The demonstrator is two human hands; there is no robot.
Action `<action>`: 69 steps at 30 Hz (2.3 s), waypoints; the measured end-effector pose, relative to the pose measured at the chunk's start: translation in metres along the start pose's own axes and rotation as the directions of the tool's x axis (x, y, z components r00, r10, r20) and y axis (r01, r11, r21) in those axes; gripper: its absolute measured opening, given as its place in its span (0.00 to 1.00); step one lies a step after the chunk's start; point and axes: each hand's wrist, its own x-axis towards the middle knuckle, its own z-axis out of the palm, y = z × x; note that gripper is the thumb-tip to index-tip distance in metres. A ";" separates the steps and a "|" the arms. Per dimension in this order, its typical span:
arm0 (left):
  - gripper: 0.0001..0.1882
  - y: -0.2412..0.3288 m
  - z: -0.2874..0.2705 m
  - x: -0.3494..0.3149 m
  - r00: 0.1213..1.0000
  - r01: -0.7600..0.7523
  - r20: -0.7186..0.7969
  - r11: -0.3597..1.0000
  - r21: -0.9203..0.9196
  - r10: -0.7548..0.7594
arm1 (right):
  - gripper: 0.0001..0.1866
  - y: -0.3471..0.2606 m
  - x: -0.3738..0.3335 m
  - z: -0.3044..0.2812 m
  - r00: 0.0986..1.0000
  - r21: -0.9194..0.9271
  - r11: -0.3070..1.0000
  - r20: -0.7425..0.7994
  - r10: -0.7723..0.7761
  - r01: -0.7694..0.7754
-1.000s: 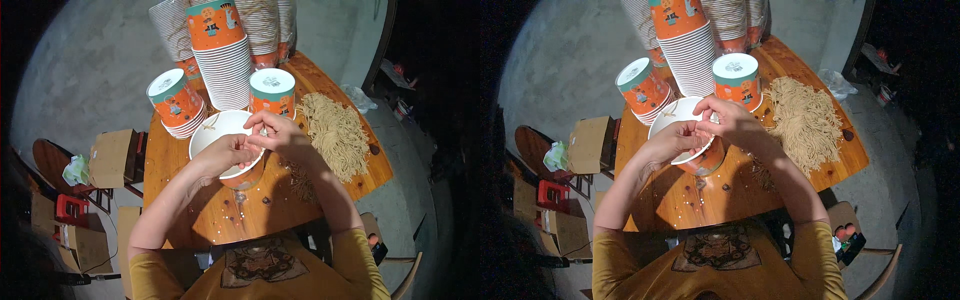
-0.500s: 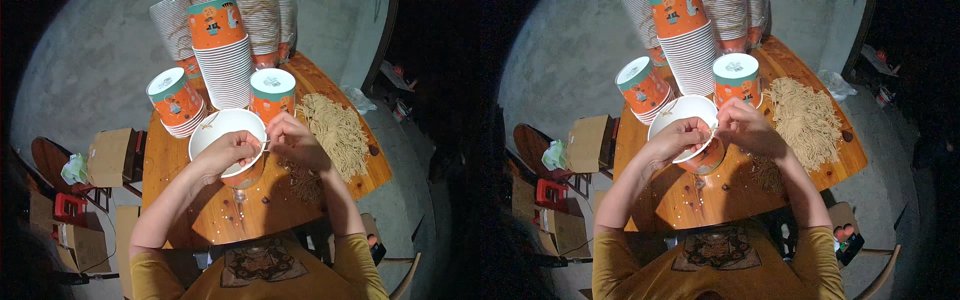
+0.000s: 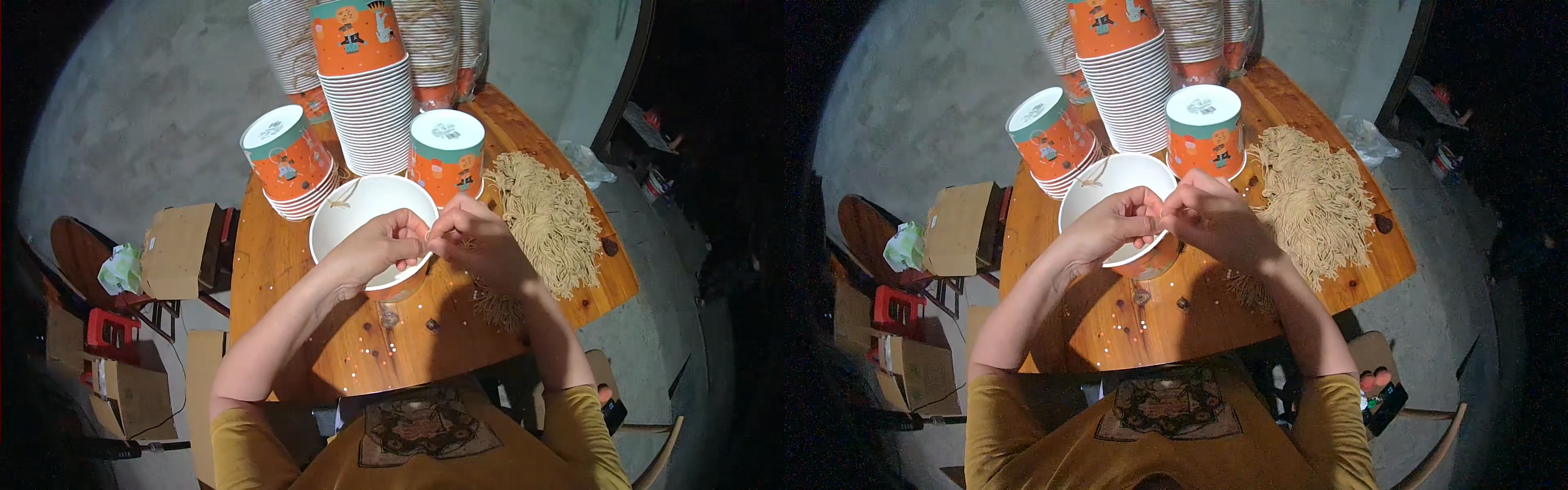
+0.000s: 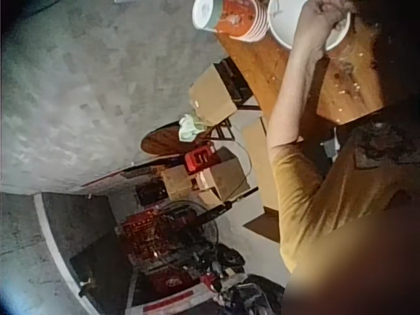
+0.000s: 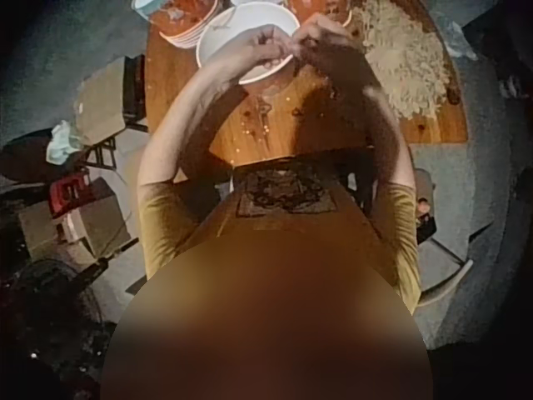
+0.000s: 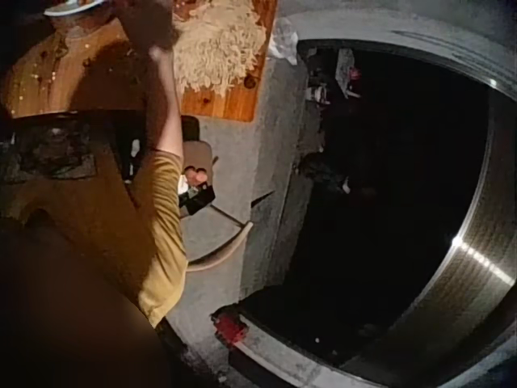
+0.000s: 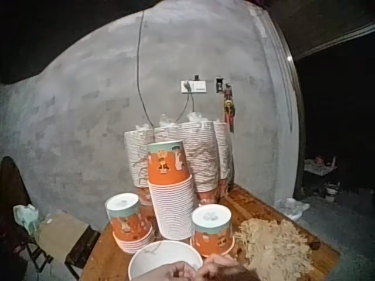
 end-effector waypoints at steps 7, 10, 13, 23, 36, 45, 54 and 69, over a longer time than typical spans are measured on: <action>0.07 0.003 -0.001 -0.002 0.994 0.112 0.029 0.976 -0.185 -0.109 | 0.07 -0.006 -0.013 0.015 0.993 -0.019 0.999 -0.119 -0.029 0.027; 0.08 0.006 0.001 -0.004 0.988 0.154 0.029 0.967 -0.203 -0.152 | 0.08 -0.011 -0.017 0.021 0.987 0.036 0.996 -0.140 0.081 -0.077; 0.08 0.008 0.001 -0.005 0.983 0.184 0.037 0.963 -0.199 -0.180 | 0.09 -0.007 -0.019 0.025 0.984 0.007 0.998 -0.167 0.055 -0.055; 0.08 -0.003 0.005 -0.008 0.995 0.070 0.070 0.998 0.001 -0.070 | 0.04 0.005 -0.009 0.011 0.954 0.397 0.871 0.042 0.297 -0.289; 0.07 -0.002 0.009 -0.008 0.994 0.060 0.092 0.997 0.039 -0.064 | 0.08 -0.007 0.046 -0.026 0.986 -0.330 0.932 -0.015 -0.166 0.152; 0.08 0.001 0.001 0.001 0.994 0.089 0.055 0.996 0.008 -0.090 | 0.07 0.002 -0.014 -0.006 0.960 0.059 0.970 -0.143 0.241 -0.235; 0.09 0.003 0.005 0.005 0.999 0.027 0.029 0.999 0.032 -0.028 | 0.08 -0.007 -0.013 0.010 0.939 0.182 0.940 -0.134 0.316 -0.290; 0.08 0.004 -0.004 0.012 0.983 0.164 0.101 0.981 -0.106 -0.153 | 0.05 -0.014 -0.015 0.020 0.817 0.499 0.760 -0.163 0.553 -0.415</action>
